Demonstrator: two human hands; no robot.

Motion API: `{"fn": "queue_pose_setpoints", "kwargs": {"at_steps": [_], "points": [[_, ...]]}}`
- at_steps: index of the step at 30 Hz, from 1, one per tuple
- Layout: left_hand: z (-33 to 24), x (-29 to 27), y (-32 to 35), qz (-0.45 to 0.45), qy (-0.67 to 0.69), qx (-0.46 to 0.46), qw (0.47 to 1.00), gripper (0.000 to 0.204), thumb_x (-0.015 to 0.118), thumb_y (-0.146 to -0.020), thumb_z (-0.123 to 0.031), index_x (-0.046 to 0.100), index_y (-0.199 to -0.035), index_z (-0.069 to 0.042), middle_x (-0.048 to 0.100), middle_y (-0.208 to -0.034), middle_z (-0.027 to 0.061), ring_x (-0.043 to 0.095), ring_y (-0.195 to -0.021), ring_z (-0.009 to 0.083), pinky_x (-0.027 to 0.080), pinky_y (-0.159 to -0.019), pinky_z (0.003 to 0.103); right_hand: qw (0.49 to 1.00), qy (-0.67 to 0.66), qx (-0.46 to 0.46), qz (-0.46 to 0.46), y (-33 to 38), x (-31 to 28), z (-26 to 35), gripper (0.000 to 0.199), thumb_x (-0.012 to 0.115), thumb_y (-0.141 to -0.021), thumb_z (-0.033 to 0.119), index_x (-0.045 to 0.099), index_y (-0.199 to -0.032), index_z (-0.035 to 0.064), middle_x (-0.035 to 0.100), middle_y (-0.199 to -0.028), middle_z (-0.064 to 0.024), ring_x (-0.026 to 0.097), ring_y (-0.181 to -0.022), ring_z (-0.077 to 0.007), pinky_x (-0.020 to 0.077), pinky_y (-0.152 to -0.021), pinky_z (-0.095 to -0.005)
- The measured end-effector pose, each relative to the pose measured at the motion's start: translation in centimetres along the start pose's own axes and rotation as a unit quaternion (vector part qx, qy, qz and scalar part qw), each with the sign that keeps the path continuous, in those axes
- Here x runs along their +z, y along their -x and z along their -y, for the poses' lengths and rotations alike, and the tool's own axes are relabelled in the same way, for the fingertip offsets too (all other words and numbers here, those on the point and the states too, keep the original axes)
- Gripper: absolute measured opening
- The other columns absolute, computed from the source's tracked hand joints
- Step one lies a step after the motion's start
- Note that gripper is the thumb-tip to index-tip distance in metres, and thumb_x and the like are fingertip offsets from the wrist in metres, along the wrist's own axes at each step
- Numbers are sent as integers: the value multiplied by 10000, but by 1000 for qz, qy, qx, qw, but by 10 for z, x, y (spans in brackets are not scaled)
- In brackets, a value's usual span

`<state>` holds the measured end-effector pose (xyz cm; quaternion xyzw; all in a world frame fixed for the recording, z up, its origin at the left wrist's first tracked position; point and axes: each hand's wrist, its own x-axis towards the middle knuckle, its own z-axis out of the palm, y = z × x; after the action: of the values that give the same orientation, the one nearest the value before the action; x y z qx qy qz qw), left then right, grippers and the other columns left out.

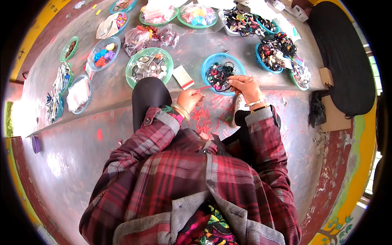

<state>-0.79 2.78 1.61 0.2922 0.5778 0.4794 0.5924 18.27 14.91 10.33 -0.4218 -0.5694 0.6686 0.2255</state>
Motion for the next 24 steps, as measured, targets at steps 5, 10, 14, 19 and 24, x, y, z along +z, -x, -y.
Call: {"fn": "queue_pose_setpoints", "kwargs": {"at_steps": [5,10,14,19,24], "points": [[3,2,-2,6,-16,-23,1000,226,527,-822,-158,590,-890,48,603,-812,85,592,-684,136,480,-580,225,993,66,-93,-7,11,25,2,147,593,-754,26,644,-891,1,600,-737,-36,548,-624,-82,433,-542,-200],[-1,5,-1,10,-63,-6,998,238,530,-785,-155,597,-854,63,604,-761,99,591,-657,146,485,-575,247,942,228,-248,3,7,34,-12,160,604,-714,-4,641,-868,17,592,-717,-72,575,-662,-142,437,-566,-250],[2,3,-4,14,-103,16,994,249,524,-778,-149,597,-868,71,606,-745,101,586,-643,143,485,-573,262,884,339,-323,7,4,41,-12,120,597,-726,60,639,-838,50,591,-737,-106,587,-673,-248,454,-572,-313],[6,2,-6,25,-168,40,985,285,535,-788,-168,591,-925,75,611,-758,99,583,-653,144,487,-578,270,836,424,-347,13,2,40,-22,111,554,-759,139,626,-812,74,576,-735,-116,578,-672,-287,453,-563,-363],[7,3,-7,10,-257,95,962,278,528,-795,-189,602,-918,48,613,-701,113,588,-631,155,477,-567,295,796,492,-350,45,1,36,-25,117,518,-770,143,606,-772,66,574,-730,-123,575,-667,-299,455,-561,-382]]}}
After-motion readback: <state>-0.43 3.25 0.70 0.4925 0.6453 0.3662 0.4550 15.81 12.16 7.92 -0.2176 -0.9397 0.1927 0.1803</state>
